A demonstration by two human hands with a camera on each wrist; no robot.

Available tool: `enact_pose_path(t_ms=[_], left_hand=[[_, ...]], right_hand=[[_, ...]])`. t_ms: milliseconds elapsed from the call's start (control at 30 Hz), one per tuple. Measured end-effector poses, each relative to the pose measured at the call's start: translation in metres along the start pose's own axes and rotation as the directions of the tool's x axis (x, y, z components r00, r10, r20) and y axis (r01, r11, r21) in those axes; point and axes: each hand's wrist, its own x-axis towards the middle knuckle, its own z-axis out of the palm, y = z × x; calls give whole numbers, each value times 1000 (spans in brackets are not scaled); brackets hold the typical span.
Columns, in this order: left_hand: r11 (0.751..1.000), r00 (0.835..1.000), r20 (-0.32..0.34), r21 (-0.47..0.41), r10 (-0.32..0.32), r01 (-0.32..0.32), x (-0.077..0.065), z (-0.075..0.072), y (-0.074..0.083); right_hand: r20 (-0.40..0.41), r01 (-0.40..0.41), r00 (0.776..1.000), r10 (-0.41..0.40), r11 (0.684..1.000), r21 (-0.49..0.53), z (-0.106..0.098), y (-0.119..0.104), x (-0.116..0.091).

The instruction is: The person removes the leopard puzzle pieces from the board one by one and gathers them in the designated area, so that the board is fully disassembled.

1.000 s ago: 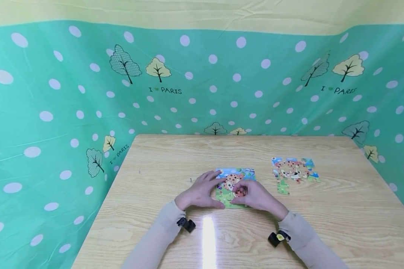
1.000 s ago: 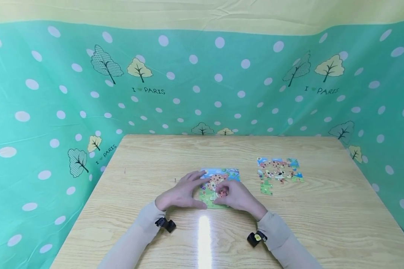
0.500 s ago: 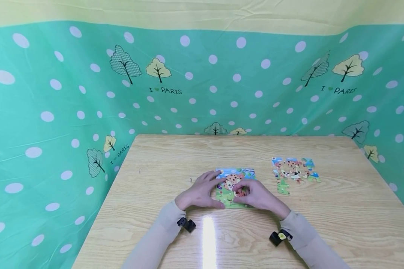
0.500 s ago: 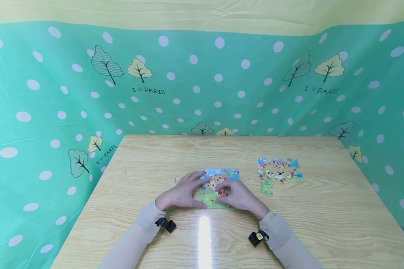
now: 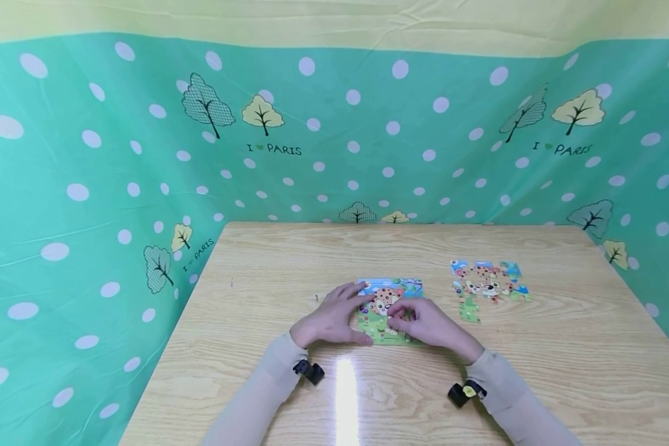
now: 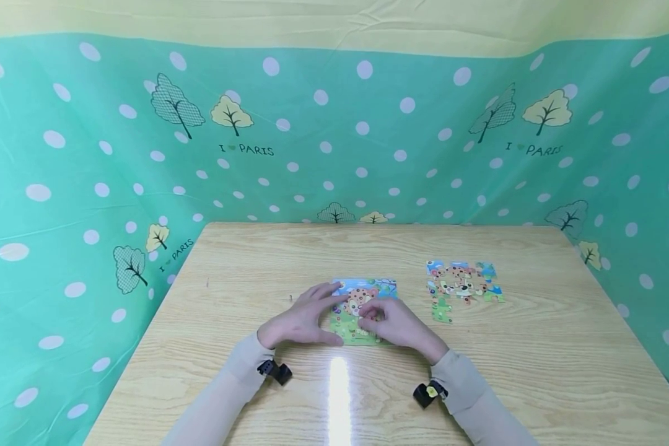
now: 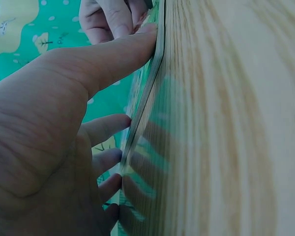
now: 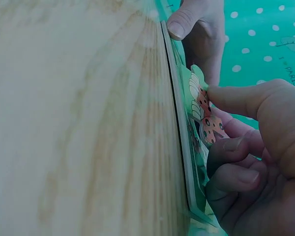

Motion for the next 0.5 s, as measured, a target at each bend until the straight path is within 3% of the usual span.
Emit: enact_pose_path(t_ms=[300,500], left_hand=[[1000,1000,-5,-4,12,-12,0,-1,1],[1000,1000,-2,8,2,-2,1,0,0]], right_hand=[[55,12,998,-11,1000,-4,-7,1,-2],[39,3,999,-4,999,33,-12,4,-3]])
